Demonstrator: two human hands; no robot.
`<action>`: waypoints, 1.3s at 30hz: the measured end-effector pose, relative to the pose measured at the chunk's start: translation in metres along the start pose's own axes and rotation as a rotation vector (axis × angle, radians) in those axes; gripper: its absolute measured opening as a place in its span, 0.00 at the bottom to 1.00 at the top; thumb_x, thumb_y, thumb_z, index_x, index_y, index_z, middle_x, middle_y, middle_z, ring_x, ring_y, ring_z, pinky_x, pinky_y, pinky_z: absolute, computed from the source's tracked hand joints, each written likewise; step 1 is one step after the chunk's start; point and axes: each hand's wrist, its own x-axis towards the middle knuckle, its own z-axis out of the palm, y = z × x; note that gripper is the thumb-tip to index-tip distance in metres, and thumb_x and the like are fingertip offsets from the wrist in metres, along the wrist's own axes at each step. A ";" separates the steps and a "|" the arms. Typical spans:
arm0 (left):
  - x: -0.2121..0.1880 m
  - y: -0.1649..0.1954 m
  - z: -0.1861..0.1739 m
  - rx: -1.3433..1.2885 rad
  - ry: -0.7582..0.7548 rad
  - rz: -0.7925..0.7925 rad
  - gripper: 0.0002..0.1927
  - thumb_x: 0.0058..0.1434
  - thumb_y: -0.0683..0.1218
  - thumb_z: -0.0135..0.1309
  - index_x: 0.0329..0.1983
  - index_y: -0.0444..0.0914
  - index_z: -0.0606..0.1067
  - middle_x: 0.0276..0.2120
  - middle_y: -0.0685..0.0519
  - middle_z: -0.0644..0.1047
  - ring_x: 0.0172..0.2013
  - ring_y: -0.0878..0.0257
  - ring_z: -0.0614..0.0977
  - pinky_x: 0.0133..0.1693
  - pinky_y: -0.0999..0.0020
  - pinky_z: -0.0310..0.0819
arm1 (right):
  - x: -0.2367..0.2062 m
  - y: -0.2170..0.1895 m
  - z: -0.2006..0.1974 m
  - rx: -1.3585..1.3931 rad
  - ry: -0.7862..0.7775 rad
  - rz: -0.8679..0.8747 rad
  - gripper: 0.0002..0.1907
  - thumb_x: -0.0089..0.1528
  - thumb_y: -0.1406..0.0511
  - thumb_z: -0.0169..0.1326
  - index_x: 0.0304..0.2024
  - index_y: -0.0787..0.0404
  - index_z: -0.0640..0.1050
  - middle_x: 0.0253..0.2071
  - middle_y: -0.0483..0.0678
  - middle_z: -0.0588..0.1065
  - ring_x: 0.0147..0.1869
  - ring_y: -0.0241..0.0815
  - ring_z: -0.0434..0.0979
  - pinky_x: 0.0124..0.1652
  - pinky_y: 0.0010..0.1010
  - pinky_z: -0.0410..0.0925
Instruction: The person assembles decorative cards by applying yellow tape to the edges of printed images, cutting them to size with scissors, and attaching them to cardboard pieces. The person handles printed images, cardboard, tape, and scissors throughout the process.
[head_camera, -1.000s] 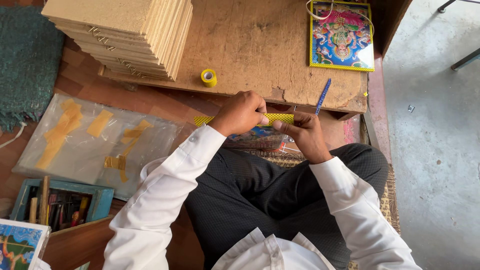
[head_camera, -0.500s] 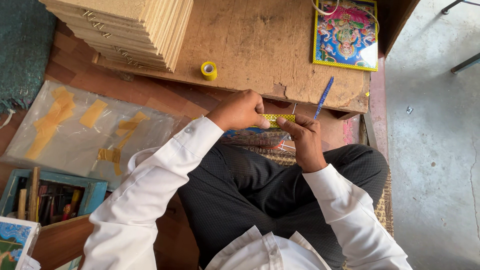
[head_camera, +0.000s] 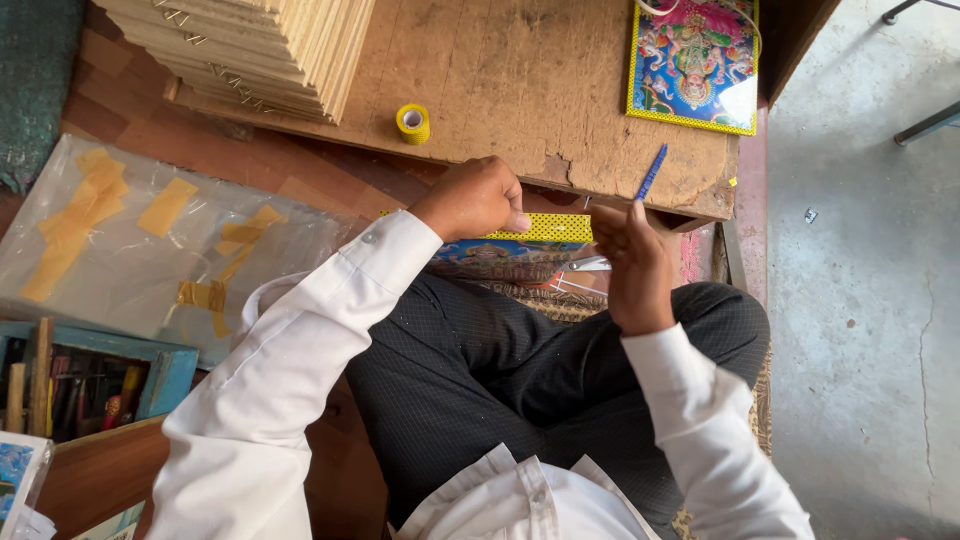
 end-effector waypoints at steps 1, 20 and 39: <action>0.001 -0.002 0.000 0.008 -0.001 -0.007 0.13 0.48 0.52 0.71 0.28 0.39 0.83 0.28 0.46 0.83 0.32 0.54 0.85 0.38 0.58 0.76 | -0.008 0.004 0.002 -0.086 0.044 -0.119 0.21 0.69 0.57 0.50 0.51 0.68 0.80 0.48 0.53 0.81 0.50 0.42 0.78 0.50 0.28 0.69; -0.009 0.003 -0.005 0.069 0.139 0.169 0.10 0.52 0.50 0.68 0.27 0.39 0.83 0.24 0.46 0.81 0.28 0.52 0.84 0.34 0.56 0.75 | -0.048 0.051 0.043 -0.429 0.055 -0.512 0.24 0.69 0.70 0.56 0.67 0.71 0.70 0.64 0.57 0.75 0.69 0.45 0.73 0.68 0.36 0.65; -0.013 -0.033 -0.014 -0.124 0.238 0.257 0.16 0.56 0.54 0.65 0.37 0.37 0.83 0.33 0.46 0.83 0.36 0.55 0.85 0.40 0.61 0.78 | 0.014 0.013 0.020 -0.290 -0.223 -0.232 0.03 0.62 0.69 0.60 0.37 0.63 0.82 0.34 0.36 0.79 0.37 0.25 0.74 0.41 0.18 0.67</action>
